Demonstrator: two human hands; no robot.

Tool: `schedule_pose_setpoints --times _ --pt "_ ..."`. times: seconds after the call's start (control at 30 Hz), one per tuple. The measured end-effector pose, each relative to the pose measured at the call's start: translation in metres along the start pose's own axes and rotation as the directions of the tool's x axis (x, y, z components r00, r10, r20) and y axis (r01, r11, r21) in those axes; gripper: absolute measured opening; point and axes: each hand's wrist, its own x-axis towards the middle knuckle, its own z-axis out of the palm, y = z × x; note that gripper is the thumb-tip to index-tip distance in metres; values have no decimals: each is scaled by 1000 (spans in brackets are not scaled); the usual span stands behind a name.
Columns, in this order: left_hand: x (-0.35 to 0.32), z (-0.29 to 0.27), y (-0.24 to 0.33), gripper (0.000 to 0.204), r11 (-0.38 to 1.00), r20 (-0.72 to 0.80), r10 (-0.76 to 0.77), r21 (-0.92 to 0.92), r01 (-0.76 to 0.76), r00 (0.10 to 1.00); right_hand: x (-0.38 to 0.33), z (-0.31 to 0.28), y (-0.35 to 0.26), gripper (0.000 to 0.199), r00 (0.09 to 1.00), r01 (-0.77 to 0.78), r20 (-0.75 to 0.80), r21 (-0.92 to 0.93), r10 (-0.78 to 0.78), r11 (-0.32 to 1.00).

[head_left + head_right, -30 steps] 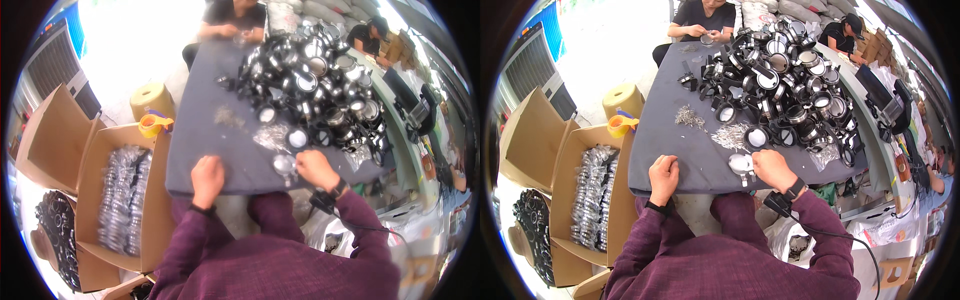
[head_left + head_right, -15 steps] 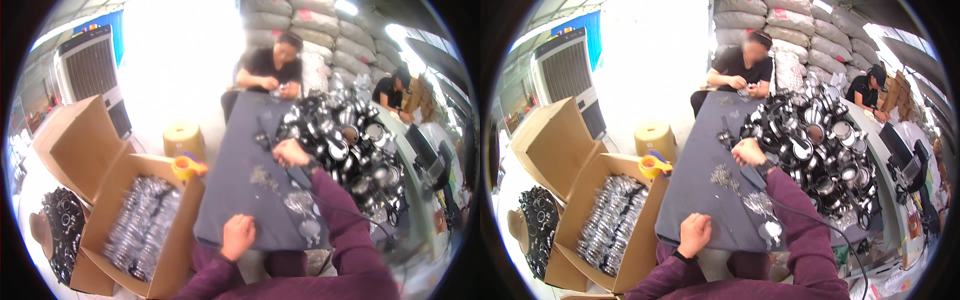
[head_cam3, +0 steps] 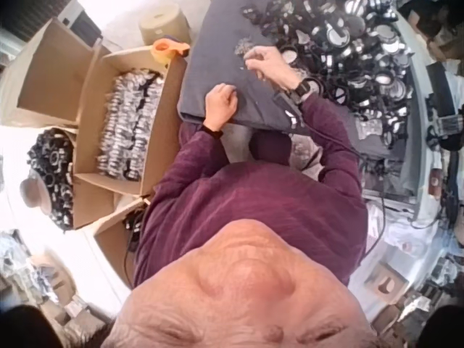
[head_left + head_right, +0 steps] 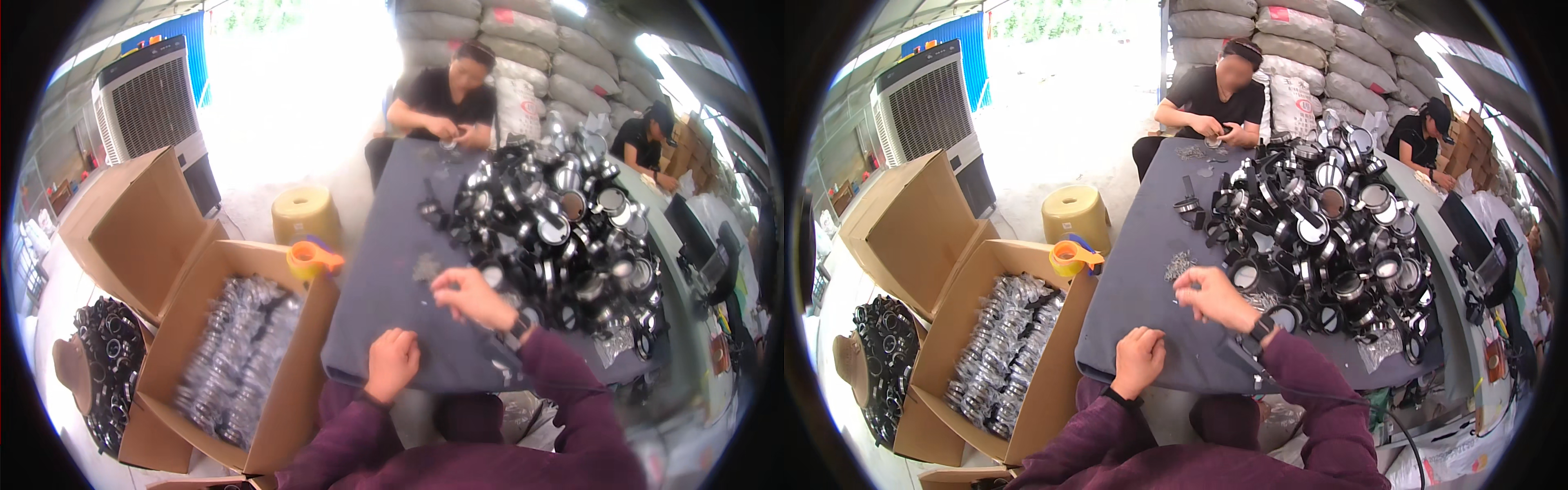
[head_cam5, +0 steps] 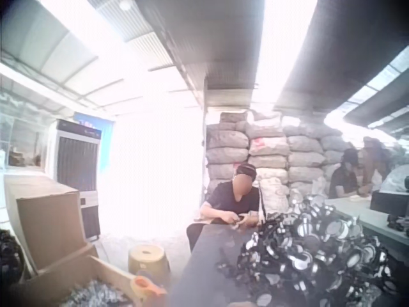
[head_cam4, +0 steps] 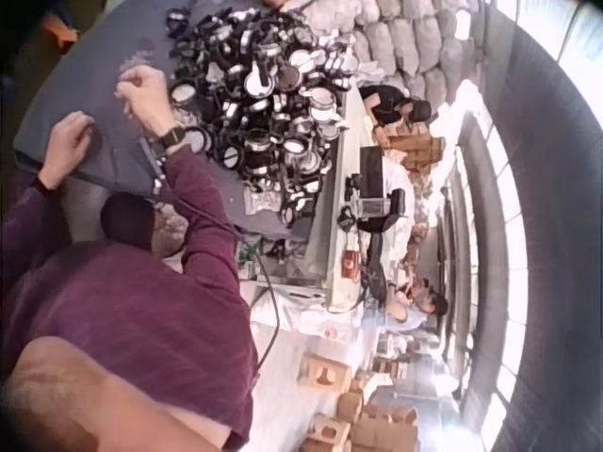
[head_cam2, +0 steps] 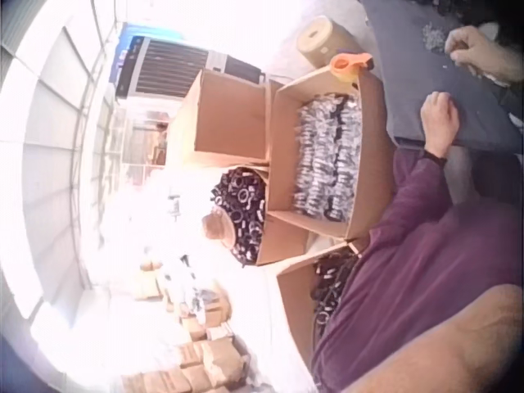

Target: The person picks up a metal ring from a box, places it on the table, and presses a white disc into it. They then pick up a small metal pin from a pile and insert it into the side of the ring.

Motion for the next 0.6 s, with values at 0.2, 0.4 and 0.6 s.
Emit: schedule_pose_setpoints --times 0.2,0.4,0.6 --pt "-3 1 2 7 1000 -11 -14 18 14 1000 -91 19 6 16 997 -49 53 -48 52 998" --pt "-7 -4 5 11 998 18 -67 -11 67 998 -126 48 25 19 988 -117 108 58 110 991" --pt "-19 -32 -19 22 774 314 -376 -410 482 872 -123 73 36 15 988 -124 102 90 115 988"
